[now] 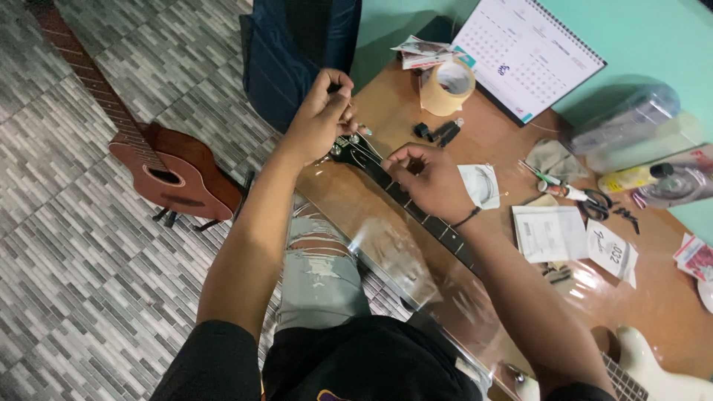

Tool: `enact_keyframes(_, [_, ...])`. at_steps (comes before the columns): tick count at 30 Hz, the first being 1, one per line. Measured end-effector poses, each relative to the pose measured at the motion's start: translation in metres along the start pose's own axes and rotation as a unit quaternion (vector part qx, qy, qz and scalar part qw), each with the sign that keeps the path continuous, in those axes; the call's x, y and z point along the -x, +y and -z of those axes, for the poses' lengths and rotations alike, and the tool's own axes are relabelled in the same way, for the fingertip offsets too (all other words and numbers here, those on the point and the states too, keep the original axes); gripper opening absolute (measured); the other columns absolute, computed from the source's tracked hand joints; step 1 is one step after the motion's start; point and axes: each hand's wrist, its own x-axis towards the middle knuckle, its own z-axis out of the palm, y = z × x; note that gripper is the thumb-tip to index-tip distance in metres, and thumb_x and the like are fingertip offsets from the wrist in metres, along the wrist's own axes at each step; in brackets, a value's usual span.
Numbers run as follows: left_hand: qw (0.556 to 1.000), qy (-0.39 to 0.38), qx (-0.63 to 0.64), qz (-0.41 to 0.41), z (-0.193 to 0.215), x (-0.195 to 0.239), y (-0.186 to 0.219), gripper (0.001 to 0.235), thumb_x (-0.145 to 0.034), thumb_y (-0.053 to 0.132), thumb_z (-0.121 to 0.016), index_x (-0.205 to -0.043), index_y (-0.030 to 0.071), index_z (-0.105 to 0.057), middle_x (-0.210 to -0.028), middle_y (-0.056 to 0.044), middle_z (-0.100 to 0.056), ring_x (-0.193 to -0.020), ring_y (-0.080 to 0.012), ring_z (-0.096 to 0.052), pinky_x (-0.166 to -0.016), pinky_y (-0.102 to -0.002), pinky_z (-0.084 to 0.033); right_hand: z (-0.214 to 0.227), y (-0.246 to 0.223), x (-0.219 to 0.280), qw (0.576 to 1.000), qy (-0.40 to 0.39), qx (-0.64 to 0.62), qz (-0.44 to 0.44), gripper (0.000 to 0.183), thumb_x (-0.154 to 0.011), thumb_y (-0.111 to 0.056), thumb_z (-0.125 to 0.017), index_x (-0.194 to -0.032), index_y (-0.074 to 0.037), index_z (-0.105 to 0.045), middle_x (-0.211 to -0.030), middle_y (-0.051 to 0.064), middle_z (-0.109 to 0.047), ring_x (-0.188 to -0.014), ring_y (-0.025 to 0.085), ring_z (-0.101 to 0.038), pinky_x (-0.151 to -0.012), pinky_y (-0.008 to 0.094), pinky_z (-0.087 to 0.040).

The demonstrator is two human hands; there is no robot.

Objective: The person installs a new string on a white electric bass guitar. They thread the string through the bridge, pull it taut, and then wind it onto the tuning peg at the headstock.

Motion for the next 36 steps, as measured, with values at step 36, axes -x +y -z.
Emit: enact_keyframes(36, [0.93,0.144,-0.338,0.019,0.016,0.065,0.015,0.016,-0.087,0.019,-0.084,-0.1,0.013,-0.078,-0.087,-0.013,-0.077,-0.083,-0.0308,-0.075,-0.072,-0.04,-0.059,-0.059,0.001,-0.064,0.987,0.086,0.128,0.047,0.004,-0.088,-0.021,-0.076,-0.085,-0.019,-0.077,-0.073,0.0,-0.073,-0.068,0.014,-0.069,-0.063,0.026,-0.053])
